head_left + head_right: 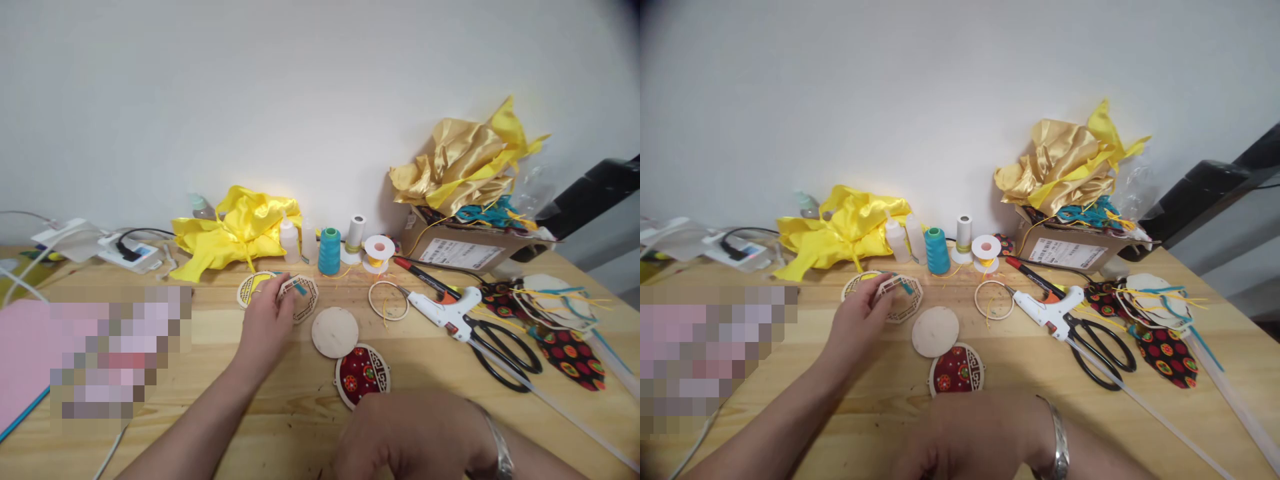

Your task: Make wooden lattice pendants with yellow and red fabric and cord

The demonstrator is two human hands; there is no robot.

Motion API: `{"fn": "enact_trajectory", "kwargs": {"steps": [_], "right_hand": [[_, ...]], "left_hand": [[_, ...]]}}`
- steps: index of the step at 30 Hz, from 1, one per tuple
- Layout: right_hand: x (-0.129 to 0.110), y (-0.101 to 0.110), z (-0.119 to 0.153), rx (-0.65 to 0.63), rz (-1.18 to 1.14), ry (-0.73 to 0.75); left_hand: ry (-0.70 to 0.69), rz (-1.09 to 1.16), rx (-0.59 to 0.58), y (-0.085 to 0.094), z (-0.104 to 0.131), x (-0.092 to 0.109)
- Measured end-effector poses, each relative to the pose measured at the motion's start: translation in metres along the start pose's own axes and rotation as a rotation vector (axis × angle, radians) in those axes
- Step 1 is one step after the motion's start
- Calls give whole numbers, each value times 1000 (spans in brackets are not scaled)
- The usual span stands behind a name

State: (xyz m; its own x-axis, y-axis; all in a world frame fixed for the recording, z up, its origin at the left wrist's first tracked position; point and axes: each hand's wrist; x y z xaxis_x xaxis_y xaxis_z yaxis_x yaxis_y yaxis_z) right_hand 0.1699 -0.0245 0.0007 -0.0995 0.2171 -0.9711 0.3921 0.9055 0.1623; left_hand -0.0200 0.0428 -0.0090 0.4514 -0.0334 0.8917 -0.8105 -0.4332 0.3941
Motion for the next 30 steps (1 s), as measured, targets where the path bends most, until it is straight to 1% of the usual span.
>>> {"fn": "enact_trajectory", "kwargs": {"steps": [2,4,5,6,7,8,10,12,14,17,19,20,21,22,23,24,25,26,27,28,29,30], "right_hand": [[-3,6,3,7,-4,-42],[-6,13,8,-3,-7,-100],[-9,17,11,-13,-13,-139],[-12,22,14,-17,-26,-185],[-14,26,17,-18,-42,-238],[-17,31,19,-16,-61,-293],[-22,38,24,9,-82,-381],[-24,44,26,40,-79,-425],[-24,47,28,56,-76,-439],[-23,50,31,94,-79,-420],[-23,53,35,110,-94,-379],[-23,54,37,112,-110,-350],[-24,55,40,107,-131,-315],[-23,56,41,90,-154,-277],[-23,57,43,60,-180,-236],[-23,57,44,21,-206,-195],[-22,58,46,-22,-229,-158],[-21,59,46,-60,-249,-133],[-21,59,47,-79,-262,-124],[-21,60,48,-71,-264,-135],[-22,60,48,-44,-255,-167],[-23,60,48,-3,-235,-217]], "left_hand": [[-122,-90,48,-1,0,-2],[-329,-226,79,-2,4,-4],[-445,-285,67,-3,7,-4],[-549,-323,30,-4,10,-4],[-626,-334,-32,-4,14,-4],[-680,-333,-109,-5,18,-4],[-725,-328,-249,-6,25,-4],[-709,-339,-344,-8,30,-3],[-671,-361,-409,-12,33,-2],[-592,-381,-459,-16,33,4],[-549,-309,-485,-12,32,10],[-525,-235,-535,-8,30,13],[-499,-121,-618,-1,29,16],[-444,22,-776,7,27,18],[-341,158,-1012,16,26,20],[-208,281,-1237,24,25,20],[-98,399,-1431,31,24,20],[0,473,-1517,35,23,19],[43,474,-1552,37,23,17],[57,423,-1469,35,23,15],[34,323,-1236,30,23,13],[-18,195,-978,23,24,11]]}}
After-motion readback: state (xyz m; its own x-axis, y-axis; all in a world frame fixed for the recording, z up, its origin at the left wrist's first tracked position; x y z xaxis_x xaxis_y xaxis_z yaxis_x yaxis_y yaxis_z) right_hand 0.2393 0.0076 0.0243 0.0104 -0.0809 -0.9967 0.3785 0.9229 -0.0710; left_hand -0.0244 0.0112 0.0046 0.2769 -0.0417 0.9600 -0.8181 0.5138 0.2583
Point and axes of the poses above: each hand's wrist, its own z-axis away from the middle knuckle, its own y-axis out of the back of the hand, x = y × z, and after that the axes turned 14 degrees about x, right-handed
